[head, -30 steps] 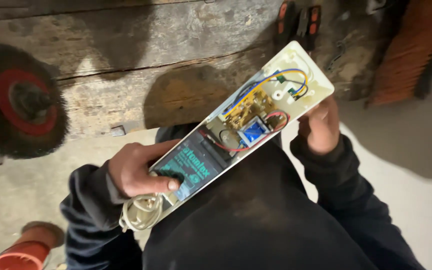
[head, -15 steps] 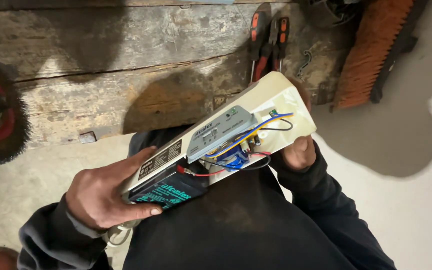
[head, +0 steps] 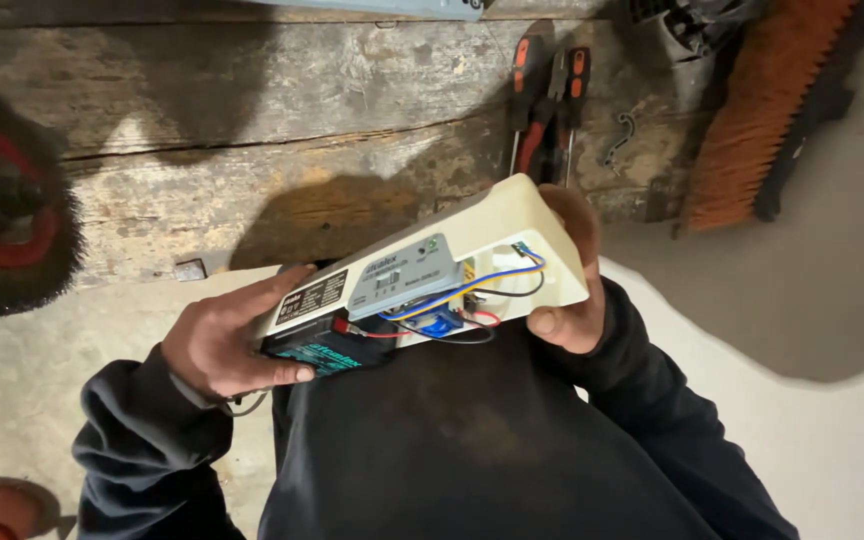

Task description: Disassembling an emergency light to remove the internal battery and circuit board.

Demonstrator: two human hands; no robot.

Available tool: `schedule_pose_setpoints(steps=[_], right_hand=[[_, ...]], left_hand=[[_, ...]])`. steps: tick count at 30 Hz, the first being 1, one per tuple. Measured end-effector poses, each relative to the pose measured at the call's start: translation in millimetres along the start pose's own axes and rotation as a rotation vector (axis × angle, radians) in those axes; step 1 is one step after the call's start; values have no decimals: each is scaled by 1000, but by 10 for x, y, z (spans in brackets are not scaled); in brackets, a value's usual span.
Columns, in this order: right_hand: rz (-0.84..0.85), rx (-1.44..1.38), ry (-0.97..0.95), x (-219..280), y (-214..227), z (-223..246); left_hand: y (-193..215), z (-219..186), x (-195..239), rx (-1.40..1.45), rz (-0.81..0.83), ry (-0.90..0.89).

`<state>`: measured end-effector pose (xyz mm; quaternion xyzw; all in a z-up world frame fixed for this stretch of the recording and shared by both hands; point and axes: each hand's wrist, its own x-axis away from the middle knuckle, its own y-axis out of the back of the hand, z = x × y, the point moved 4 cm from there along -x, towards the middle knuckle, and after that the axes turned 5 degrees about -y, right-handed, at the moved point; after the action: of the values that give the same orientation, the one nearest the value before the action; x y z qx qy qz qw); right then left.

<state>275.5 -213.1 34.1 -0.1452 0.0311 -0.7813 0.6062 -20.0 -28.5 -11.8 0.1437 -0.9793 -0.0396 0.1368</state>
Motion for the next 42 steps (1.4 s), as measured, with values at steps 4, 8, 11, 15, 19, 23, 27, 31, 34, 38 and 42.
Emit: schedule_pose_setpoints(steps=[4, 8, 11, 15, 19, 23, 27, 31, 34, 38, 42], right_hand=[[37, -5, -21, -55, 22, 10], [45, 20, -29, -89, 68, -22], [30, 5, -22, -137, 113, -84], [-53, -44, 3, -236, 169, -220], [-80, -53, -41, -350, 225, -303], [-125, -83, -53, -416, 315, -496], [-183, -202, -106, -445, 317, -599], [-193, -225, -116, -482, 301, -627], [-208, -246, -128, -491, 282, -619], [-232, -235, -130, -462, 318, -684], [-233, -245, -118, -480, 287, -659]], left_hand=[[-2, 45, -56, 32, 32, 40], [-20, 92, -71, 41, 39, 52], [-10, 94, -91, 9, 44, 93], [-12, 70, -119, -71, 57, 217], [-20, 161, -139, -162, 95, 305], [-17, 130, -171, -278, 142, 386], [-13, 56, -202, -324, 157, 446], [-11, 113, -166, -336, 150, 441], [-6, 112, -168, -339, 130, 411], [-23, 128, -149, -319, 119, 410], [-11, 111, -123, -302, 101, 413]])
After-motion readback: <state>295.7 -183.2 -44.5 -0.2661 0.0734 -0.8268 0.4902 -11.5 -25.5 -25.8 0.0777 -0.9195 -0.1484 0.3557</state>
